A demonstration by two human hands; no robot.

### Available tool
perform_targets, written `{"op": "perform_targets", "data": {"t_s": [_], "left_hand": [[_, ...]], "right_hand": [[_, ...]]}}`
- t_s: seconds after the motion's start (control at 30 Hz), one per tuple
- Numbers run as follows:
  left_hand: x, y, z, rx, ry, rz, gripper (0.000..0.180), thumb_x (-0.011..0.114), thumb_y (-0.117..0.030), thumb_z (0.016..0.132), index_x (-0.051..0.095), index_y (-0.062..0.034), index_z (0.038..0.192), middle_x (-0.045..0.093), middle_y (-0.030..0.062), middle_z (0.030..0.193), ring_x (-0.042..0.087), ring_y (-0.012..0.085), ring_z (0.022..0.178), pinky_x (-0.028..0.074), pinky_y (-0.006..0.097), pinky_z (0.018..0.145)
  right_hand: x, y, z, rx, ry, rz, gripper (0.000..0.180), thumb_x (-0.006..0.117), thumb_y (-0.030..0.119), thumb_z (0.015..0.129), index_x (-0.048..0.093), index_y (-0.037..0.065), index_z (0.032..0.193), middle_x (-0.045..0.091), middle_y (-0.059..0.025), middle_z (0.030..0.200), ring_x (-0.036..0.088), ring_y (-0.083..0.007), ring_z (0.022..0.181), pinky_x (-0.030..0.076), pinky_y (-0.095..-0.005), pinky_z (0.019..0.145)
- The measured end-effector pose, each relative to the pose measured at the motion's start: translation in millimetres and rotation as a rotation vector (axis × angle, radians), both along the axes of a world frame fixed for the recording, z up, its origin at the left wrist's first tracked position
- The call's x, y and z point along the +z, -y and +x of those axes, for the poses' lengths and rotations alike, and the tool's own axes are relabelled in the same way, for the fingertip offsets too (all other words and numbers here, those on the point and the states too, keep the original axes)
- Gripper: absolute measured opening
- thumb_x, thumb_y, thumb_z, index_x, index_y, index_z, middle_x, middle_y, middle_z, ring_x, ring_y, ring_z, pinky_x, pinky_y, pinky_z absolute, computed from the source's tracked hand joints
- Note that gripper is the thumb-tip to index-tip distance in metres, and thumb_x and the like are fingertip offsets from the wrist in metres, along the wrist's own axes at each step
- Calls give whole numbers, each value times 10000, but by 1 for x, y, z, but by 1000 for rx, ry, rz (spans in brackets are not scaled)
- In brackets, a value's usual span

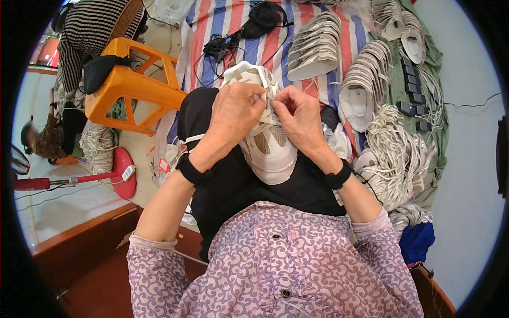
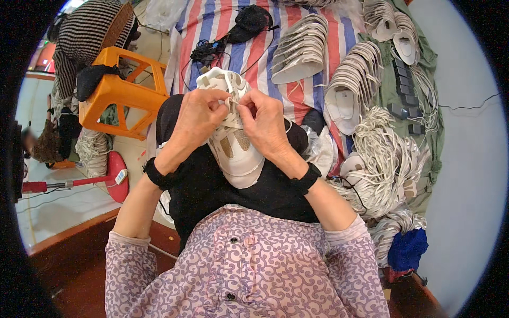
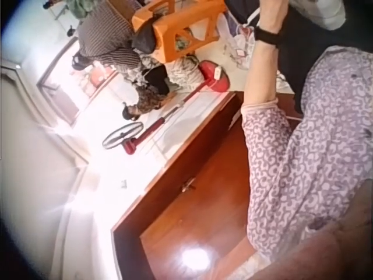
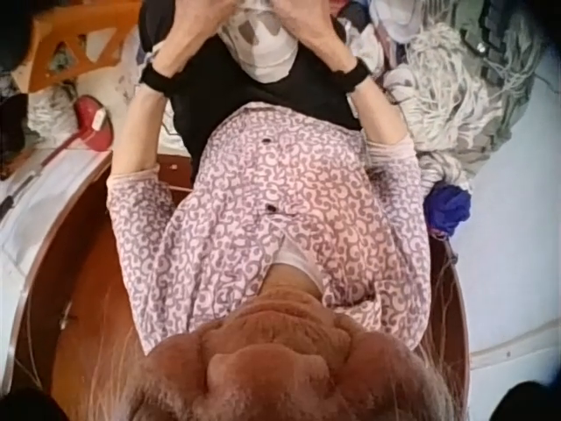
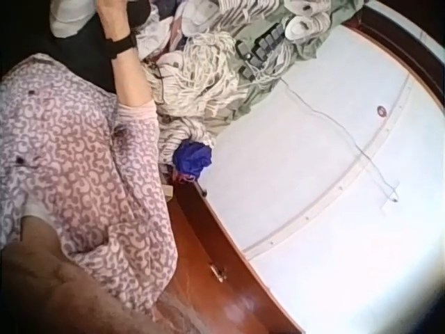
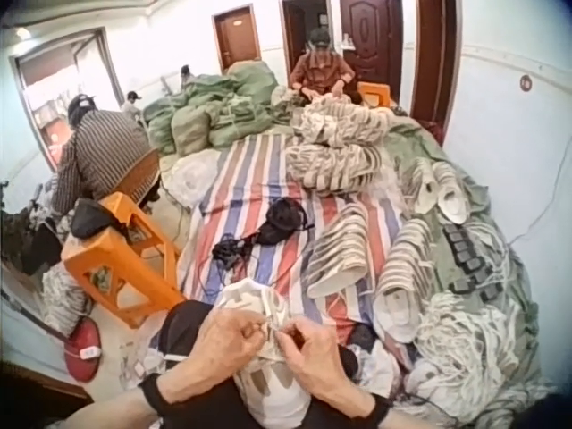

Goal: Threading laces through the eyelets of manufactured sneakers.

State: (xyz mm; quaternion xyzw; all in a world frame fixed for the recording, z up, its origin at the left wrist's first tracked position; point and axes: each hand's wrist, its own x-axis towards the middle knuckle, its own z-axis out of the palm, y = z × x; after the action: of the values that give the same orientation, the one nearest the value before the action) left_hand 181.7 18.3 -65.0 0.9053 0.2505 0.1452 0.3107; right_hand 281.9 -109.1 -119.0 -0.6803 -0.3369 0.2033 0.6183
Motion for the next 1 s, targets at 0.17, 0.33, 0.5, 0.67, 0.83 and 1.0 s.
{"op": "perform_targets", "data": {"t_s": [0.17,0.33,0.5,0.67,0.83,1.0], "left_hand": [[-2,-4,4,-41,-47,-93,230,639,-73,775,729,11,969,550,117,558,519,139,506,434,314,526],[4,-4,3,-58,-69,-66,177,629,-63,781,712,19,915,567,130,572,542,154,512,435,330,519],[2,-10,-2,-108,-38,135,84,621,-60,803,672,7,812,590,159,594,592,261,512,447,362,512],[30,-71,-38,71,20,447,75,626,-77,843,681,-25,841,600,137,597,625,224,534,491,340,548],[32,-138,-152,423,-103,306,135,636,-97,833,698,17,872,607,94,600,588,134,538,469,283,550],[3,-116,-171,496,-64,62,148,634,-80,839,693,45,893,600,54,596,556,85,550,438,256,532]], "right_hand": [[0,-3,-2,-7,-62,64,79,671,7,844,605,-36,848,633,-148,693,609,-192,592,475,-328,573],[-1,-1,21,27,43,34,79,647,23,865,588,-29,858,607,-160,691,604,-239,598,463,-342,576],[7,3,71,77,508,12,79,646,52,878,606,-16,866,612,-123,689,604,-216,614,470,-344,591],[-3,54,174,-146,562,-313,131,692,79,817,657,9,922,662,-154,769,631,-339,681,493,-406,647],[42,20,74,143,717,-31,279,784,85,686,697,61,949,683,-116,952,615,-318,968,466,-424,845],[44,6,4,349,879,-98,230,723,97,776,613,77,977,553,-61,934,523,-248,987,364,-427,819]]}}
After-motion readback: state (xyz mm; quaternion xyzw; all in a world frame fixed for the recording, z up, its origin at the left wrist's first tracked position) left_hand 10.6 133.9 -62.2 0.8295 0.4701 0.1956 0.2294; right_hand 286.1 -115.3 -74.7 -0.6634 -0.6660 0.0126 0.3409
